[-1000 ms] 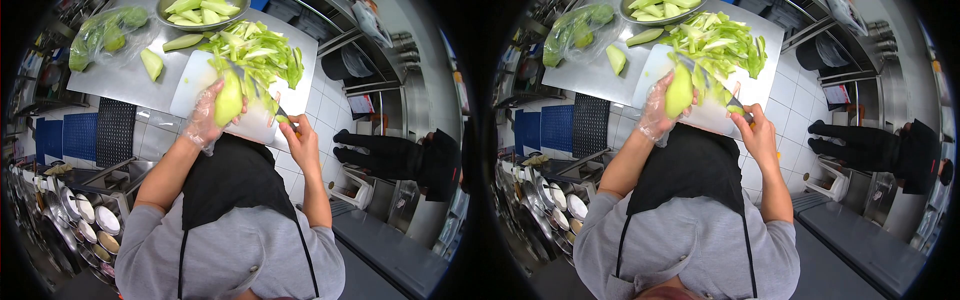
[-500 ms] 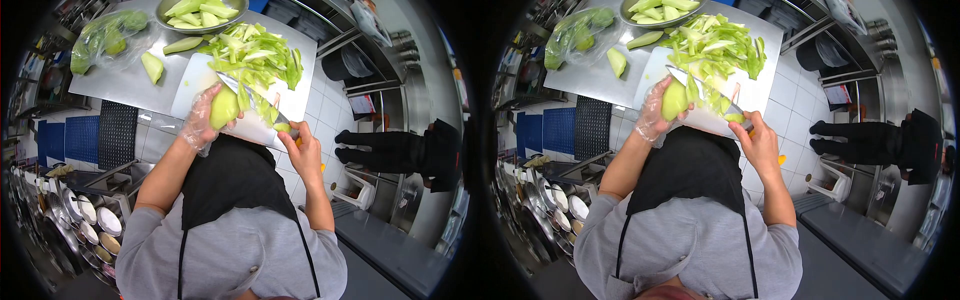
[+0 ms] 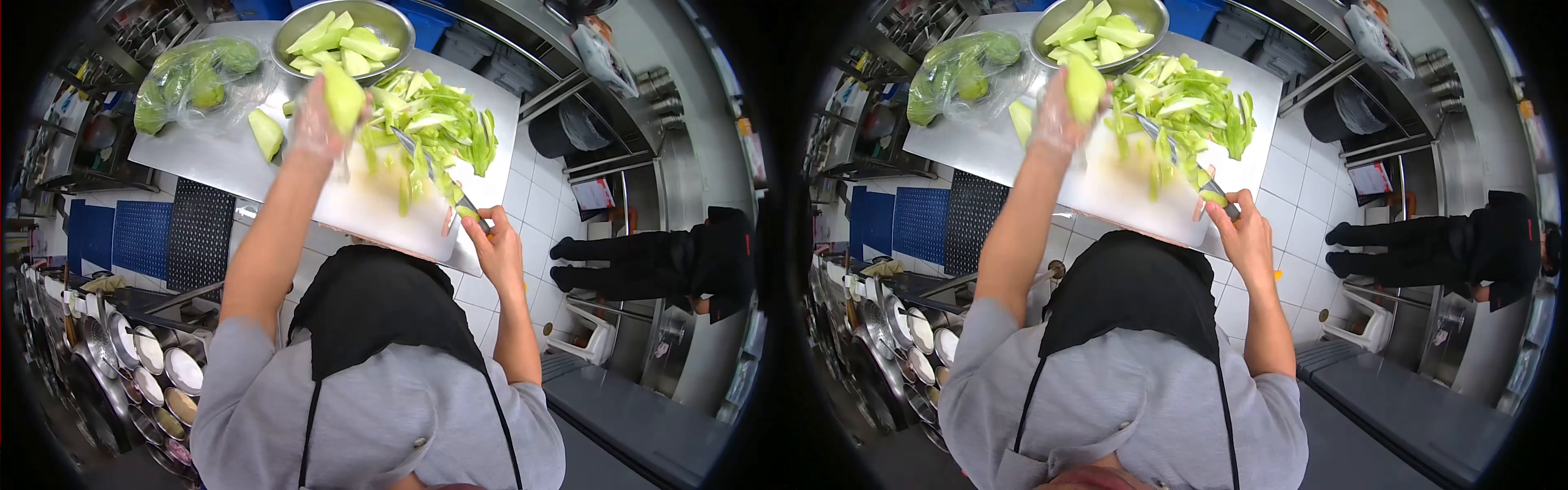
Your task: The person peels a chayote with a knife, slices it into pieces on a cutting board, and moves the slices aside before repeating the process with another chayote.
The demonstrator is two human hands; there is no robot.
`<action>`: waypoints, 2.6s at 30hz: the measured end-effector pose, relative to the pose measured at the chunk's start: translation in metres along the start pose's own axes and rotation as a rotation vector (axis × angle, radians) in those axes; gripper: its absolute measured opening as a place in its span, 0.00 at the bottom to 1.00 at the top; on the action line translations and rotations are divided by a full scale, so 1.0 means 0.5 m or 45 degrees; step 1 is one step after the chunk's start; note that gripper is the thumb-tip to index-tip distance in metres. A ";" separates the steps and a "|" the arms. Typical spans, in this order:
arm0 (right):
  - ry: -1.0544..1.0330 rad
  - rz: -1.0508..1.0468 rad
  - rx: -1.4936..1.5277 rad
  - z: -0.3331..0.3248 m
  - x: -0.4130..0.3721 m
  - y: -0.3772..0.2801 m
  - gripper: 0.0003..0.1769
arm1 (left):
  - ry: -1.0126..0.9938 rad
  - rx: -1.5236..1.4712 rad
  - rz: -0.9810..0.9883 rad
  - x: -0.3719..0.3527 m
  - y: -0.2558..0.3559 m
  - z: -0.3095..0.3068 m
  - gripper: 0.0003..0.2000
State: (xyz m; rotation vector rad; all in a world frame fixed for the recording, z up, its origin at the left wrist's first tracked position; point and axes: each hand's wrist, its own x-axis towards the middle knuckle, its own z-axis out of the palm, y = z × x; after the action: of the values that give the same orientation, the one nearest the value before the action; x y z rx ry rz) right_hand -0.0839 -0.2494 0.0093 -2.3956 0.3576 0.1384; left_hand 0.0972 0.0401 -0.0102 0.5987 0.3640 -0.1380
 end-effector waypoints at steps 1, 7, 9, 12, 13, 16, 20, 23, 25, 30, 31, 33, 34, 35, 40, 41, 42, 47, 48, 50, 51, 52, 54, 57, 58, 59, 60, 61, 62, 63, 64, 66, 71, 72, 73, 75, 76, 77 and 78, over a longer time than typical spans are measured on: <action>-0.011 0.011 0.001 0.003 0.000 -0.008 0.26 | 0.000 -0.042 0.076 0.037 0.019 0.018 0.23; 0.006 -0.121 -0.175 0.017 0.006 -0.011 0.29 | 0.154 -0.153 0.245 0.163 0.090 0.071 0.30; 0.027 -0.148 -0.268 0.017 0.015 -0.016 0.28 | 0.133 0.130 0.282 0.123 0.065 0.066 0.32; 0.087 -0.232 -0.319 0.021 0.032 -0.009 0.25 | -0.381 1.273 0.689 0.006 -0.020 0.038 0.30; 0.106 -0.247 -0.335 0.024 0.039 -0.010 0.24 | -0.553 1.655 0.879 -0.019 -0.063 0.018 0.28; 0.117 -0.280 -0.430 0.030 0.068 -0.014 0.24 | -0.987 2.034 1.191 -0.105 -0.191 -0.009 0.22; 0.168 -0.275 -0.491 0.035 0.087 -0.017 0.26 | -1.120 2.385 1.250 -0.149 -0.250 0.004 0.25; 0.200 -0.280 -0.405 0.009 0.067 -0.042 0.28 | -1.052 2.439 1.280 -0.113 -0.246 -0.012 0.27; 0.203 -0.251 -0.384 -0.010 0.045 -0.046 0.28 | -0.981 2.482 1.298 -0.089 -0.235 -0.021 0.27; 0.223 -0.112 -0.454 -0.058 -0.009 -0.021 0.28 | -0.823 2.421 1.216 0.008 -0.225 -0.067 0.28; 0.251 -0.113 -0.467 -0.065 -0.019 -0.010 0.27 | -0.806 2.430 1.191 0.029 -0.218 -0.077 0.28; 0.206 -0.114 -0.479 -0.078 -0.032 0.025 0.26 | -0.688 2.586 1.212 0.058 -0.211 -0.096 0.27; 0.180 -0.119 -0.484 -0.085 -0.036 0.039 0.26 | -0.734 2.516 1.256 0.079 -0.203 -0.106 0.27; 0.158 -0.096 -0.416 -0.093 -0.039 0.046 0.23 | -0.777 2.446 1.300 0.102 -0.193 -0.113 0.27; -0.149 -0.050 -0.228 -0.060 -0.045 0.096 0.21 | -0.598 1.795 1.131 0.034 -0.121 -0.075 0.23; -0.234 -0.026 -0.201 -0.043 -0.044 0.096 0.21 | -0.555 1.707 1.221 0.033 -0.114 -0.080 0.24; -0.319 -0.001 -0.174 -0.029 -0.044 0.089 0.21 | -0.534 1.628 1.168 0.033 -0.103 -0.096 0.23; -0.681 0.030 0.071 0.039 -0.014 0.069 0.21 | -0.157 0.947 0.704 -0.021 -0.044 -0.127 0.24; -0.683 0.021 0.031 0.047 -0.001 0.064 0.21 | -0.080 0.866 0.665 -0.028 -0.034 -0.137 0.25; -0.683 -0.003 -0.051 0.059 0.036 0.052 0.20 | -0.010 0.835 0.653 -0.035 -0.021 -0.155 0.23; -0.640 -0.118 -0.090 0.076 0.065 0.077 0.20 | 0.008 0.822 0.646 -0.038 -0.020 -0.169 0.22; -0.624 -0.122 -0.059 0.073 0.091 0.070 0.20 | 0.025 0.809 0.639 -0.040 -0.020 -0.182 0.21; -0.585 -0.119 0.004 0.063 0.138 0.053 0.21 | 0.056 0.843 0.638 -0.042 -0.023 -0.204 0.20; -0.517 -0.131 -0.097 0.042 0.205 0.030 0.21 | 0.040 0.949 0.662 -0.050 -0.049 -0.216 0.17; -0.501 -0.105 -0.110 0.033 0.206 0.024 0.21 | 0.032 0.997 0.675 -0.056 -0.059 -0.219 0.15; -0.488 -0.090 -0.122 0.025 0.210 0.010 0.20 | 0.015 1.089 0.677 -0.059 -0.068 -0.225 0.15; -0.480 -0.087 -0.129 0.021 0.218 -0.009 0.20 | 0.007 1.187 0.689 -0.059 -0.070 -0.233 0.14; -0.506 -0.052 -0.060 0.016 0.214 -0.018 0.19 | 0.005 1.288 0.700 -0.062 -0.066 -0.239 0.14; -0.517 -0.049 -0.016 0.015 0.209 -0.015 0.19 | 0.014 1.336 0.791 -0.061 -0.065 -0.244 0.14; -0.526 -0.043 0.024 0.012 0.204 -0.008 0.19 | 0.021 1.381 0.879 -0.056 -0.066 -0.243 0.14; -0.533 -0.036 0.060 0.010 0.198 -0.003 0.19 | 0.026 1.422 0.966 -0.050 -0.062 -0.243 0.14; -0.559 -0.022 0.122 0.010 0.173 0.012 0.19 | 0.070 1.621 1.129 -0.040 -0.040 -0.244 0.13; -0.675 0.033 0.329 0.028 0.114 0.067 0.17 | 0.124 2.382 1.402 0.034 0.016 -0.236 0.15; -0.676 0.045 0.360 0.034 0.104 0.073 0.17 | 0.129 2.454 1.440 0.060 0.020 -0.233 0.15; -0.684 0.055 0.365 0.039 0.096 0.079 0.17 | 0.133 2.526 1.479 0.086 0.021 -0.230 0.15; -0.687 0.075 0.369 0.046 0.079 0.086 0.17 | 0.097 2.715 1.378 0.128 0.030 -0.216 0.14; -0.684 0.085 0.367 0.048 0.070 0.088 0.17 | 0.059 2.827 1.231 0.143 0.037 -0.206 0.14; -0.682 0.095 0.365 0.048 0.061 0.089 0.18 | 0.022 2.933 1.079 0.153 0.041 -0.200 0.13; -0.682 0.113 0.367 0.045 0.054 0.088 0.17 | 0.065 2.935 1.021 0.154 0.045 -0.191 0.13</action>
State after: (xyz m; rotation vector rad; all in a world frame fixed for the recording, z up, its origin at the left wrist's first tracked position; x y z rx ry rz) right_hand -0.0711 -0.2718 -0.0408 -1.9641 0.2116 0.7028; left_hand 0.1460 0.1114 -0.1001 2.9568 -0.2118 0.3403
